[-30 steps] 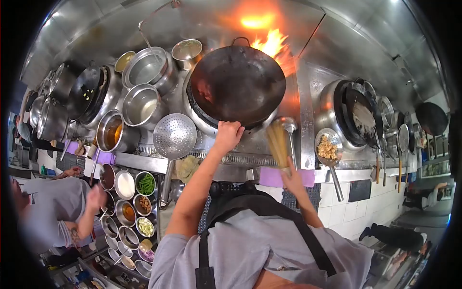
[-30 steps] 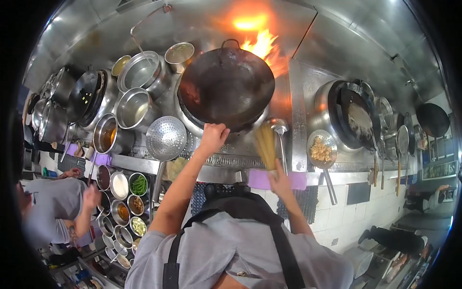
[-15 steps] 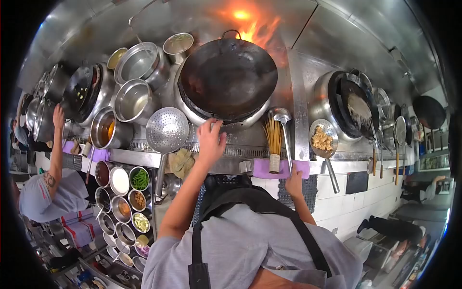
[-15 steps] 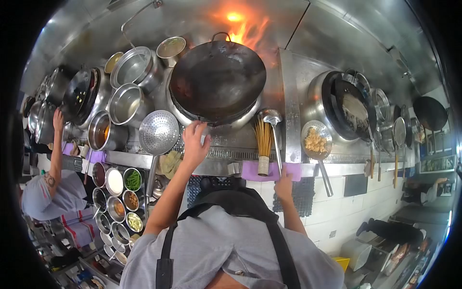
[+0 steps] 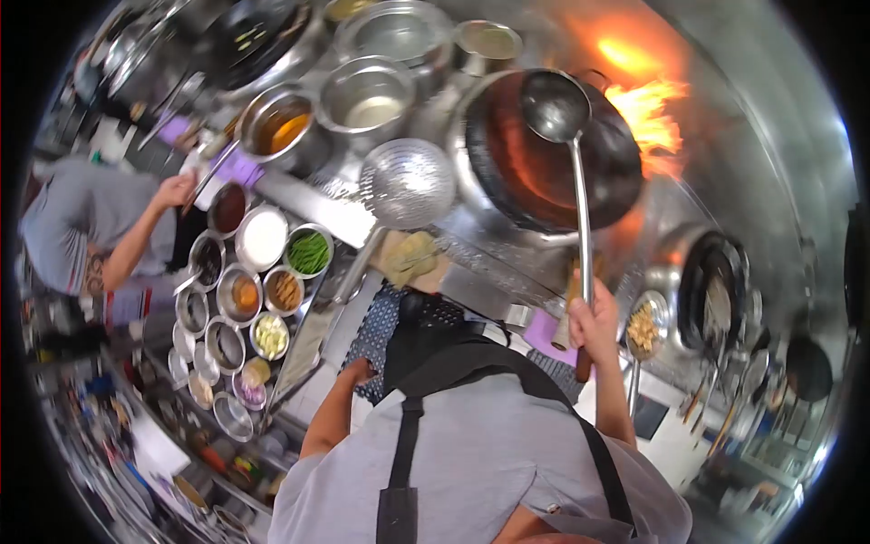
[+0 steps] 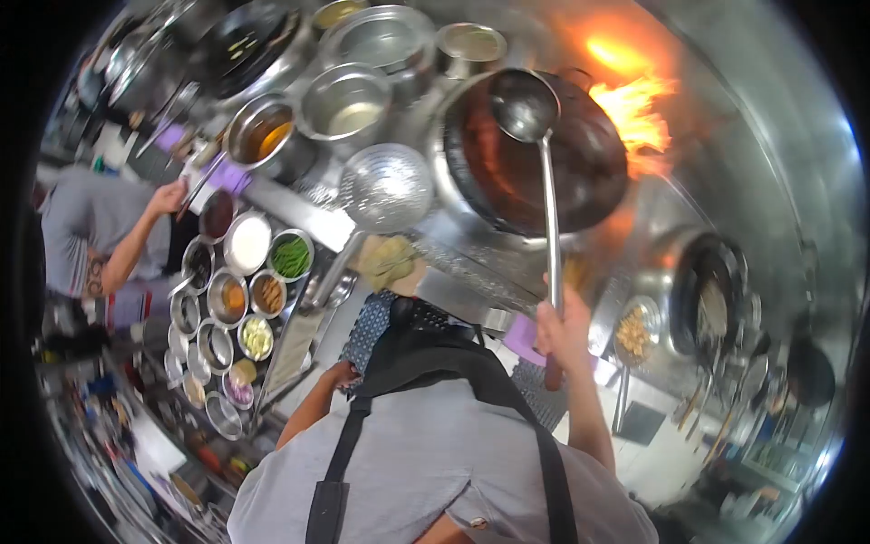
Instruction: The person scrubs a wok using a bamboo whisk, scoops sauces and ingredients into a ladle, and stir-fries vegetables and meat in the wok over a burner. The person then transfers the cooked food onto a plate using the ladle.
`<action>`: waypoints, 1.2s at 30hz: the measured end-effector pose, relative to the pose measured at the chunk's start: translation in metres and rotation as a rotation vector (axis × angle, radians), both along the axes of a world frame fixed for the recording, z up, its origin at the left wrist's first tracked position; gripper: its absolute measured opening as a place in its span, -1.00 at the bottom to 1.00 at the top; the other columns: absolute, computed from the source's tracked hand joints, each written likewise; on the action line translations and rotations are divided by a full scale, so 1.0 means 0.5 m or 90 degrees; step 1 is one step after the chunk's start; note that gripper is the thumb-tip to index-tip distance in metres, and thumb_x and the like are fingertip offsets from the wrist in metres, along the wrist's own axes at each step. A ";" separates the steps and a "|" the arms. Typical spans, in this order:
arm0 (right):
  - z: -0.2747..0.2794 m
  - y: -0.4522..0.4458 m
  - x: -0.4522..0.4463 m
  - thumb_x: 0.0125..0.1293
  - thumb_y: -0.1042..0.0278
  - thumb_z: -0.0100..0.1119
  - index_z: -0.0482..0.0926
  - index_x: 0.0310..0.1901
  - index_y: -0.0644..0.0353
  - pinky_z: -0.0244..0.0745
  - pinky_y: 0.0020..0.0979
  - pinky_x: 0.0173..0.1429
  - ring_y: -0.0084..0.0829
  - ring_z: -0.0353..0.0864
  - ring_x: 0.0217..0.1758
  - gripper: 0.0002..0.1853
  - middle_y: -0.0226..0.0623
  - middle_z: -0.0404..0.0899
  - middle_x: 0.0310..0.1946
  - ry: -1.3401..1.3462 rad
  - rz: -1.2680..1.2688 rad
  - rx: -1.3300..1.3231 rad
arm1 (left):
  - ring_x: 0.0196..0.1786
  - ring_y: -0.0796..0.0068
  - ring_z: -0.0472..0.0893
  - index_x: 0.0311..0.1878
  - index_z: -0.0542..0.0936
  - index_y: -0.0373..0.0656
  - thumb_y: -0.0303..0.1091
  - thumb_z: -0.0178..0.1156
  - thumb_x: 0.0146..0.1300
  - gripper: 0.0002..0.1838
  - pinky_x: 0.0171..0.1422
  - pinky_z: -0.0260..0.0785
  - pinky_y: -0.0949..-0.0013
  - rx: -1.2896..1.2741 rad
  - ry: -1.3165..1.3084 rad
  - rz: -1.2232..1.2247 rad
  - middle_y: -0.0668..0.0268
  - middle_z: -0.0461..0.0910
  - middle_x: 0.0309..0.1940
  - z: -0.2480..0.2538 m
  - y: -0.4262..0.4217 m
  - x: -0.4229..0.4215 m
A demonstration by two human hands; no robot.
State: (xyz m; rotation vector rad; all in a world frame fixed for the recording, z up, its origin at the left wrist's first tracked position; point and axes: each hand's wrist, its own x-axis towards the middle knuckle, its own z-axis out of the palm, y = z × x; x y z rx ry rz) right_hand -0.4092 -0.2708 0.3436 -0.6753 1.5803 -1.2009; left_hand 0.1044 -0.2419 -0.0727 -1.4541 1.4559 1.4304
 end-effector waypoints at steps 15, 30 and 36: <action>-0.058 -0.755 0.473 0.33 0.35 0.17 0.52 -0.23 0.43 0.47 -0.26 -0.57 -0.35 0.58 -0.68 -0.77 -0.17 0.55 -0.63 0.327 0.629 -0.076 | -0.59 0.37 0.57 -0.38 0.63 -0.34 -0.33 0.19 0.35 -0.74 -0.54 0.50 0.28 -0.033 0.084 0.699 0.19 0.59 -0.56 0.042 0.176 -0.013; -0.091 -0.721 0.451 0.42 0.45 0.16 0.41 -0.26 0.28 0.29 -0.48 -0.65 -0.61 0.33 -0.67 -0.85 -0.41 0.42 -0.50 -0.291 0.511 0.050 | -0.08 -0.04 0.72 -0.18 0.68 -0.31 -0.11 0.25 0.21 -0.62 0.05 0.55 0.04 -0.209 0.090 0.461 -0.08 0.71 -0.21 -0.011 0.096 -0.030; 0.026 -0.471 0.260 0.51 0.43 0.00 0.29 0.35 0.46 0.25 -0.66 -0.69 -0.84 0.25 -0.70 -0.55 -0.46 0.32 -0.44 -0.825 0.379 0.055 | 0.00 -0.08 0.70 -0.06 0.68 -0.22 -0.05 0.26 0.22 -0.58 0.13 0.53 -0.02 -0.305 0.247 0.129 -0.06 0.72 -0.14 0.059 -0.094 -0.245</action>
